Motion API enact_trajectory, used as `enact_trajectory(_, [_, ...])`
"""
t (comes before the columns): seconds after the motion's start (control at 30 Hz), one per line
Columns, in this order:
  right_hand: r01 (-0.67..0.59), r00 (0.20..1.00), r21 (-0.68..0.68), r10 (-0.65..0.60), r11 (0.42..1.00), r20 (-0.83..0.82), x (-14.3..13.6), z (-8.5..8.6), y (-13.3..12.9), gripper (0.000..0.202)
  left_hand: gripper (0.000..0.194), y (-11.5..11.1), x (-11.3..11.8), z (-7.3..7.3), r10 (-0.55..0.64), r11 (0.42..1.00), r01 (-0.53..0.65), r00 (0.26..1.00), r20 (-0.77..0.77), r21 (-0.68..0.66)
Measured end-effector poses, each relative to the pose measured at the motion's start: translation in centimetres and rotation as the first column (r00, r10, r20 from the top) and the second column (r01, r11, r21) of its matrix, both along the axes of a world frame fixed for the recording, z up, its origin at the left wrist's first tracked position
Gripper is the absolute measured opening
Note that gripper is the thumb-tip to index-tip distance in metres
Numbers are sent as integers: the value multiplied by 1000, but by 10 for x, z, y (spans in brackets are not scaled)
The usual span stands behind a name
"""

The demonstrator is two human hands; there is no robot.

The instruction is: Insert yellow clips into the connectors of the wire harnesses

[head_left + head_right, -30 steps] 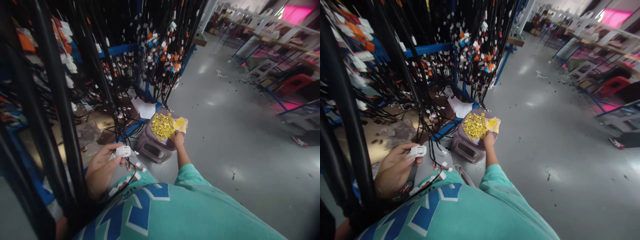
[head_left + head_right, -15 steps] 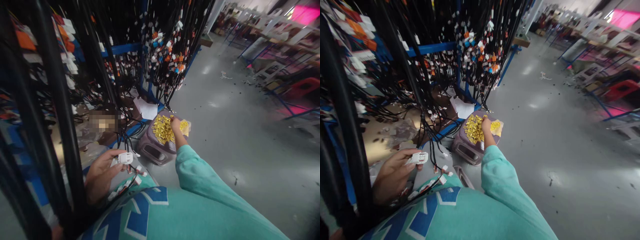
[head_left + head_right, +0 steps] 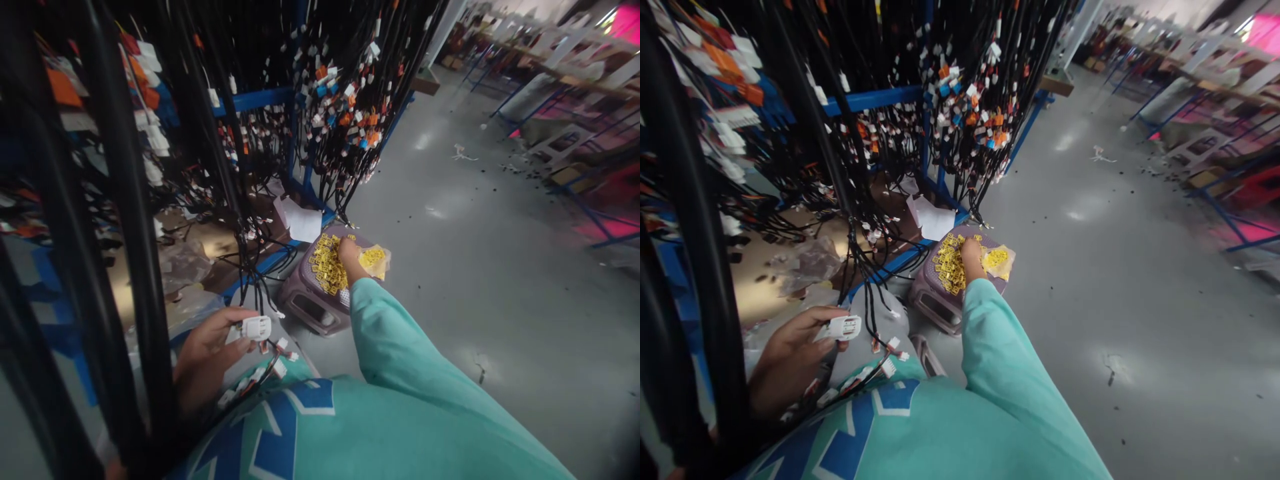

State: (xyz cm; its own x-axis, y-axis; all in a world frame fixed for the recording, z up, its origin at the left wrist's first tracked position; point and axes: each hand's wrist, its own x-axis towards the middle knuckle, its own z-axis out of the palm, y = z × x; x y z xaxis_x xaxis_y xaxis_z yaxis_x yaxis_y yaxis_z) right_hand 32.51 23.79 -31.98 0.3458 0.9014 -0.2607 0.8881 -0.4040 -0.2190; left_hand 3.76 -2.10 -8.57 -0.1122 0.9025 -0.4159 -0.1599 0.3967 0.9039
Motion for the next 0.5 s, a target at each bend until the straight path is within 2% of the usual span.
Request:
enact_trajectory(0.13, [-50, 997, 10, 50, 999, 66, -2, 1, -6, 32, 27, 0, -6, -8, -54, 998, 54, 998, 23, -9])
enact_trajectory(0.27, [-106, 987, 4, 105, 994, 118, -4, 5, -14, 33, 23, -1, -8, -12, -42, 999, 41, 998, 52, 23])
enact_trajectory(0.4, [-153, 977, -16, 154, 988, 145, -5, 8, -19, 33, 25, -1, -10, -14, -90, 995, 86, 992, 91, 45])
enact_trajectory(0.5, [-170, 972, -36, 174, 985, 157, -6, 9, -20, 33, 24, -2, -8, -11, -58, 998, 57, 992, 113, 11])
